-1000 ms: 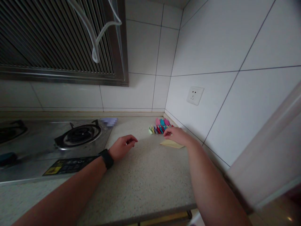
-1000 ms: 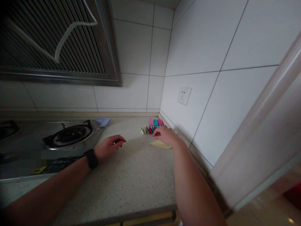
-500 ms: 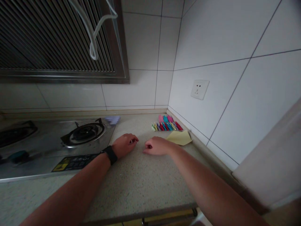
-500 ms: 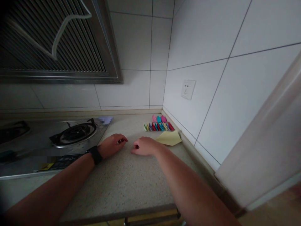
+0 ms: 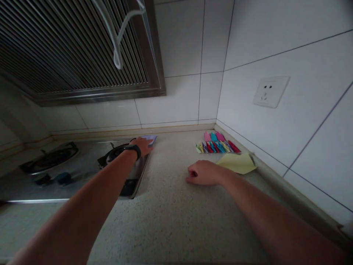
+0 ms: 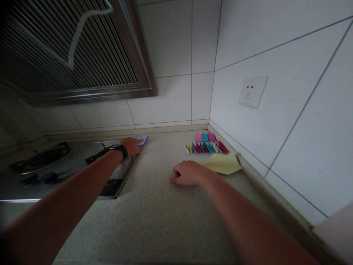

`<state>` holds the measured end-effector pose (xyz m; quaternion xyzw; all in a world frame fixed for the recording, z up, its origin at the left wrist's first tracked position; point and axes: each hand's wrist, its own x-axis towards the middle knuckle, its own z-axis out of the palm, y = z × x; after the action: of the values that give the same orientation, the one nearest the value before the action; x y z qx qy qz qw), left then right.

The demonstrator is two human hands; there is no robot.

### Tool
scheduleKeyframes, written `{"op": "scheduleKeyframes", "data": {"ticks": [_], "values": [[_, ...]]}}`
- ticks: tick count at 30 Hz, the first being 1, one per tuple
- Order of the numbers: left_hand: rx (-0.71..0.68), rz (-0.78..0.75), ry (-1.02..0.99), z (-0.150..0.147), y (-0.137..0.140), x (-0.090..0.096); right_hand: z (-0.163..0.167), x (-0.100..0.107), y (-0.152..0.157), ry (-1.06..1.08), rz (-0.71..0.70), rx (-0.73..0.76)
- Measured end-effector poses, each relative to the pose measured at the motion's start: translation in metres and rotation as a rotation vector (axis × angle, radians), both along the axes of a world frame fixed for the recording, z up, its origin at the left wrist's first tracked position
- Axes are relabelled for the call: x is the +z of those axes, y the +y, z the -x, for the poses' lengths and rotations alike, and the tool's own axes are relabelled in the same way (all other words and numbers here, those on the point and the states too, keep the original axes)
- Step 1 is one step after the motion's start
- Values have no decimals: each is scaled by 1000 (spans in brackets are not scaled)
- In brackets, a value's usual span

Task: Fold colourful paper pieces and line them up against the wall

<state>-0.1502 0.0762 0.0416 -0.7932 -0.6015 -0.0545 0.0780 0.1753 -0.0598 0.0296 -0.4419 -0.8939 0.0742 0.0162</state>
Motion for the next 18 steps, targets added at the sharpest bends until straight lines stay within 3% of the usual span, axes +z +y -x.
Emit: {"op": "scheduleKeyframes", "data": {"ticks": [9, 18], "values": [[108, 10, 71, -20, 30, -30, 2, 4, -2, -15, -35, 1], [70, -35, 80, -27, 24, -32, 1, 0, 0, 27, -22, 4]]}}
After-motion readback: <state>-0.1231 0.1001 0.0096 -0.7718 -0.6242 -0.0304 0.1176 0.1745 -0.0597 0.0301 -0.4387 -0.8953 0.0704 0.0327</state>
